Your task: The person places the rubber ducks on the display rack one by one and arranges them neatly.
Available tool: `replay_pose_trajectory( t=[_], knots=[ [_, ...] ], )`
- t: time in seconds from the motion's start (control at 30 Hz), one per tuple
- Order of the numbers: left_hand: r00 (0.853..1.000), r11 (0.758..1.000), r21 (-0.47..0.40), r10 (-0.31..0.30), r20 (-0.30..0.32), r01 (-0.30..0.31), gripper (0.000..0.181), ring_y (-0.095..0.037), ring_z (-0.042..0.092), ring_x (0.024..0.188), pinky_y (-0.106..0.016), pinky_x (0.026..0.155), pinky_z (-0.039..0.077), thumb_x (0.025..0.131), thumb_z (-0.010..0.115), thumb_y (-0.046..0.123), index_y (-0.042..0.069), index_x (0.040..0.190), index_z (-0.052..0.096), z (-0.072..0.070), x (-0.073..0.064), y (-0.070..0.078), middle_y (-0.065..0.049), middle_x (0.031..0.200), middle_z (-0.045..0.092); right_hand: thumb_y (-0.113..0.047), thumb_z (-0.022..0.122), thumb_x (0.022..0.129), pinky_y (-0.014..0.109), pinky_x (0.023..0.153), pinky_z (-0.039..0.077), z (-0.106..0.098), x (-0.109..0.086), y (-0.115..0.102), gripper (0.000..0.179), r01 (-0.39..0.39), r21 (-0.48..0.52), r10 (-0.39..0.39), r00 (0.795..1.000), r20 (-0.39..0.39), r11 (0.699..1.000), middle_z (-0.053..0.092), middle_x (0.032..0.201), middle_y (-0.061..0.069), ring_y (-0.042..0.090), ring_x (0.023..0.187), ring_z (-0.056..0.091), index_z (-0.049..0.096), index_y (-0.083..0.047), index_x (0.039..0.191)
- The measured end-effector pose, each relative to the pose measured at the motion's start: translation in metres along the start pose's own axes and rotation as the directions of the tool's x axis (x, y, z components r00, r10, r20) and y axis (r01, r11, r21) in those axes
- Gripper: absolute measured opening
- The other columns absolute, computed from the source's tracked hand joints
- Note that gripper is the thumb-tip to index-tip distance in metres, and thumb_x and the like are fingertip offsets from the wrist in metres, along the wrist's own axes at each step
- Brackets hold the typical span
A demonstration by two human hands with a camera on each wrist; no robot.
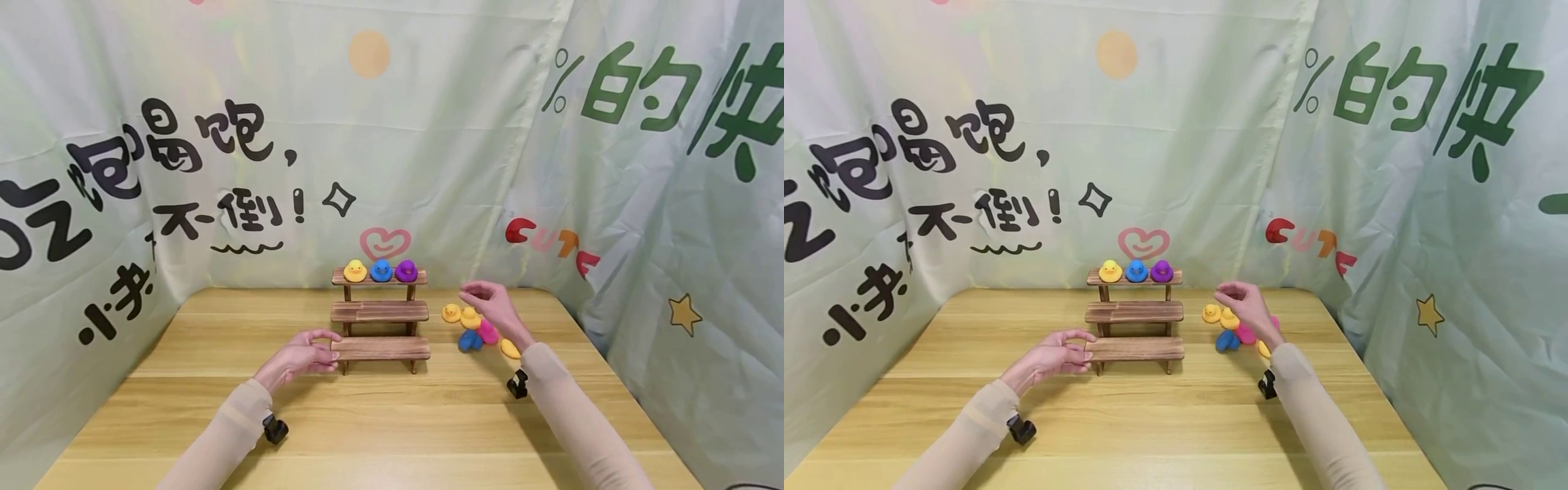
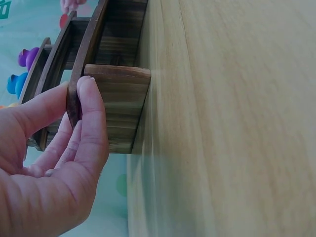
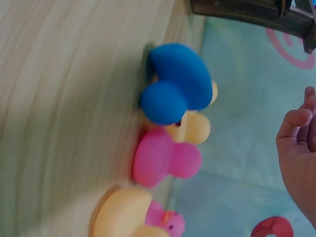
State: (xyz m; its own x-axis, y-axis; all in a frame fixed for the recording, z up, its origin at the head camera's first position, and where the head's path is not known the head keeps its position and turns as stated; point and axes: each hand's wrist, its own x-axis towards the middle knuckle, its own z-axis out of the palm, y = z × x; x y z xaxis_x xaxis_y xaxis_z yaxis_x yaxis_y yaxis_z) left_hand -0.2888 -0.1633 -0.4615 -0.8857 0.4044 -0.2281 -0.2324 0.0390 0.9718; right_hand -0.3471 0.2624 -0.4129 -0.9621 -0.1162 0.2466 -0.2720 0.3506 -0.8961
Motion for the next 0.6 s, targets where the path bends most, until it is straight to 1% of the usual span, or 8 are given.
replay_pose_trajectory(
  t=[0.07, 0.13, 0.2, 0.27, 0.33, 0.43, 0.5, 0.6],
  knots=[
    [1.0, 1.0, 0.005, -0.003, -0.002, 0.003, 0.048, -0.019, 0.07, 0.076, -0.031, 0.076, 0.063, 0.089, 0.065, -0.003, -0.004, 0.134, 0.046, 0.0, -0.001, 0.0, -0.009, 0.084, 0.064, -0.029, 0.071, 0.091, 0.028, 0.069, 0.055, -0.003, 0.0, 0.004, 0.035, -0.005, -0.009, 0.005, 1.0, 0.006, 1.0, 0.07, 0.094, -0.009, 0.014, 0.081, 0.06, 0.068, -0.004, 0.115],
    [1.0, 1.0, 0.01, -0.006, -0.005, 0.006, 0.048, -0.019, 0.07, 0.076, -0.032, 0.077, 0.063, 0.089, 0.066, -0.003, -0.004, 0.133, 0.046, 0.0, -0.001, 0.0, -0.008, 0.084, 0.064, -0.028, 0.07, 0.092, 0.029, 0.068, 0.054, -0.006, -0.001, 0.007, 0.035, -0.001, -0.025, 0.002, 1.0, 0.026, 1.0, 0.071, 0.095, -0.005, 0.013, 0.081, 0.059, 0.067, -0.002, 0.116],
    [1.0, 1.0, 0.012, -0.007, -0.007, 0.007, 0.047, -0.019, 0.07, 0.076, -0.032, 0.078, 0.063, 0.089, 0.066, -0.002, -0.003, 0.133, 0.047, 0.0, -0.002, 0.0, -0.008, 0.084, 0.064, -0.026, 0.07, 0.092, 0.03, 0.069, 0.054, -0.01, -0.001, 0.011, 0.034, -0.003, -0.047, 0.005, 0.999, 0.044, 0.999, 0.071, 0.097, 0.001, 0.012, 0.081, 0.059, 0.066, -0.001, 0.115],
    [1.0, 1.0, 0.01, -0.007, -0.006, 0.007, 0.048, -0.019, 0.07, 0.076, -0.032, 0.078, 0.063, 0.089, 0.066, -0.002, -0.003, 0.133, 0.047, 0.0, -0.002, 0.0, -0.009, 0.085, 0.064, -0.025, 0.07, 0.092, 0.028, 0.071, 0.054, -0.012, -0.001, 0.014, 0.033, -0.009, -0.07, 0.014, 0.998, 0.065, 0.998, 0.071, 0.101, 0.007, 0.01, 0.082, 0.06, 0.067, -0.001, 0.114],
    [1.0, 1.0, 0.007, -0.006, -0.004, 0.006, 0.048, -0.019, 0.07, 0.076, -0.032, 0.078, 0.063, 0.089, 0.066, -0.002, -0.003, 0.133, 0.047, 0.001, -0.002, 0.001, -0.009, 0.085, 0.064, -0.023, 0.07, 0.092, 0.025, 0.073, 0.055, -0.015, -0.002, 0.017, 0.032, -0.01, -0.087, 0.018, 0.995, 0.096, 0.996, 0.07, 0.107, 0.015, 0.012, 0.086, 0.063, 0.066, 0.0, 0.115],
    [1.0, 1.0, 0.008, -0.007, -0.006, 0.007, 0.048, -0.019, 0.069, 0.076, -0.033, 0.078, 0.063, 0.089, 0.066, -0.002, -0.003, 0.133, 0.047, 0.001, -0.002, 0.001, -0.009, 0.085, 0.064, -0.019, 0.07, 0.092, 0.024, 0.08, 0.057, -0.018, -0.003, 0.02, 0.033, -0.017, -0.088, 0.029, 0.99, 0.14, 0.996, 0.068, 0.114, 0.023, 0.017, 0.092, 0.066, 0.066, 0.002, 0.116],
    [1.0, 1.0, 0.01, -0.006, -0.009, 0.006, 0.047, -0.019, 0.069, 0.076, -0.033, 0.078, 0.063, 0.089, 0.066, -0.002, -0.003, 0.132, 0.048, 0.001, -0.002, 0.001, -0.009, 0.084, 0.064, -0.016, 0.069, 0.092, 0.03, 0.084, 0.059, -0.02, -0.004, 0.022, 0.033, -0.012, -0.093, 0.028, 0.985, 0.169, 0.996, 0.066, 0.117, 0.026, 0.02, 0.095, 0.066, 0.065, 0.005, 0.118],
    [1.0, 1.0, 0.014, -0.004, -0.013, 0.004, 0.047, -0.019, 0.069, 0.075, -0.033, 0.078, 0.063, 0.089, 0.066, -0.002, -0.003, 0.132, 0.048, 0.001, -0.002, 0.001, -0.008, 0.083, 0.064, -0.015, 0.068, 0.093, 0.038, 0.088, 0.059, -0.024, -0.003, 0.027, 0.032, -0.022, -0.121, 0.044, 0.982, 0.183, 0.992, 0.064, 0.12, 0.028, 0.021, 0.098, 0.066, 0.065, 0.004, 0.119]
  ],
)
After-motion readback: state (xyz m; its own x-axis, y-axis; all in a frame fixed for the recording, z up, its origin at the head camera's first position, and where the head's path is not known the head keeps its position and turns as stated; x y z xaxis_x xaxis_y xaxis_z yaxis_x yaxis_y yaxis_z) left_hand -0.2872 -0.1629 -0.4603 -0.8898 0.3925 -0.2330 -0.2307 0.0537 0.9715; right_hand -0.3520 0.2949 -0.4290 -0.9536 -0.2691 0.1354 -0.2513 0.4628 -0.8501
